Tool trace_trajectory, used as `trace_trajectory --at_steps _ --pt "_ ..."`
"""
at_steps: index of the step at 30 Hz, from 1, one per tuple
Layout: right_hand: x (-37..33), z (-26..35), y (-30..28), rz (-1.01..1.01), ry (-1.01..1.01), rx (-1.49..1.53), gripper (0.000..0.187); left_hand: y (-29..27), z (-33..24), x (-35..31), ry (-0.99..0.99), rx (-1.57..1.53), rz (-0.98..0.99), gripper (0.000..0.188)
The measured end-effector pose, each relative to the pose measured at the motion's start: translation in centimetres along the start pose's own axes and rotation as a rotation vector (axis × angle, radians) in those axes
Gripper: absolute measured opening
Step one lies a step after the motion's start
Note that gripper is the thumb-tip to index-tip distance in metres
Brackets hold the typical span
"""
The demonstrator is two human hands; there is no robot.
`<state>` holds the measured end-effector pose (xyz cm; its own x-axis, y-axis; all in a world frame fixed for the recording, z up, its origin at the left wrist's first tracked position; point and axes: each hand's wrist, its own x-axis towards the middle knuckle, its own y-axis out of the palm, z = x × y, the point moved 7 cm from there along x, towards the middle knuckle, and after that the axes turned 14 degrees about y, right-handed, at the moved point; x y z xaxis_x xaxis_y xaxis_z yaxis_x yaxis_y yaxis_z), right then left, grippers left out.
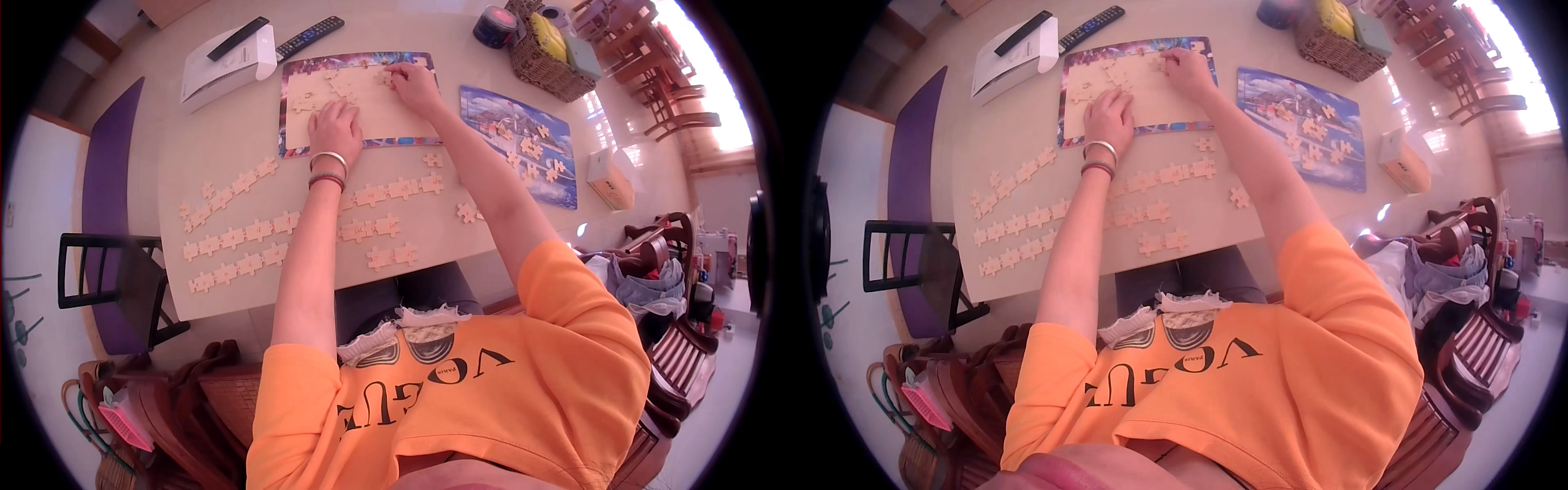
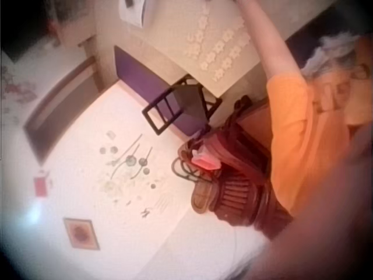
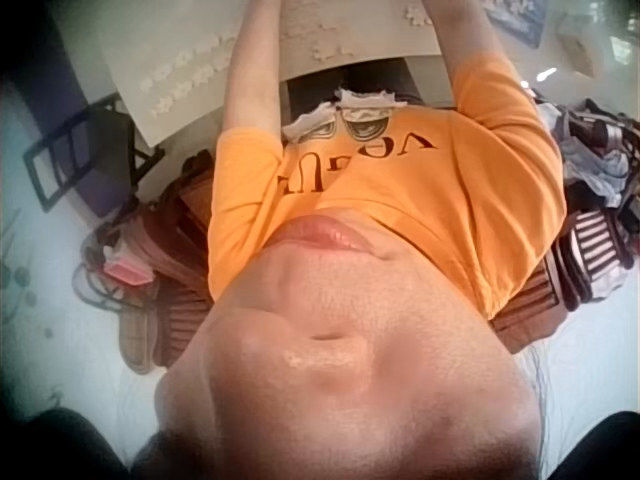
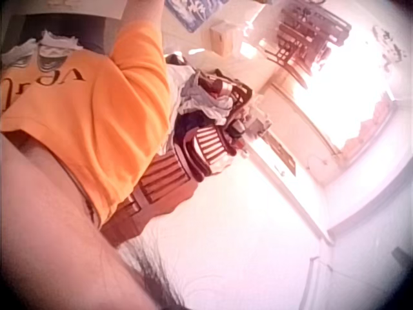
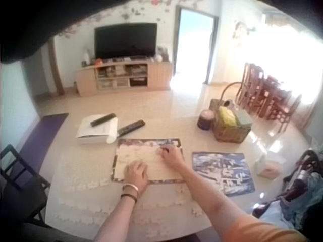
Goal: The person is assembling a jigsaw puzzle by picking up cardboard pieces from the table and fitting them into the partially completed image within a blue border.
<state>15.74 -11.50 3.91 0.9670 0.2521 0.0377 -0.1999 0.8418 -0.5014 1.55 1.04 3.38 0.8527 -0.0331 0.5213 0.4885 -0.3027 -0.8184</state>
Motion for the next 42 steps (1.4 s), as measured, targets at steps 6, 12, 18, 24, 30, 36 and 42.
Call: trace_trajectory --at_steps 6,12,18,24,30,36,42 --pt "0.1 -0.2 0.1 -0.023 -0.034 -0.023 0.023 0.0 -0.1 0.1 0.002 0.004 -0.013 0.024" --pt "-0.3 0.1 0.1 -0.07 -0.11 -0.053 0.022 -0.3 -0.2 0.1 0.018 0.011 -0.026 0.024" --pt "0.1 0.5 -0.7 -0.208 0.005 0.034 0.017 -0.4 0.0 -0.1 0.015 0.003 -0.027 0.024" --pt "0.8 2.2 0.0 -0.219 -0.246 -0.289 0.017 0.0 -0.4 0.4 0.024 -0.063 0.008 0.021" --pt "-0.3 4.2 1.8 -0.185 -0.259 -0.618 0.017 -0.3 0.0 -0.1 0.007 -0.041 -0.02 0.022" --pt "0.3 4.4 2.7 -0.14 -0.307 -0.824 0.017 0.0 -0.2 0.2 -0.002 -0.065 0.003 0.022" --pt "-0.3 4.2 2.7 -0.115 -0.246 -0.784 0.018 -0.4 -0.2 0.1 0.008 -0.027 -0.036 0.022"
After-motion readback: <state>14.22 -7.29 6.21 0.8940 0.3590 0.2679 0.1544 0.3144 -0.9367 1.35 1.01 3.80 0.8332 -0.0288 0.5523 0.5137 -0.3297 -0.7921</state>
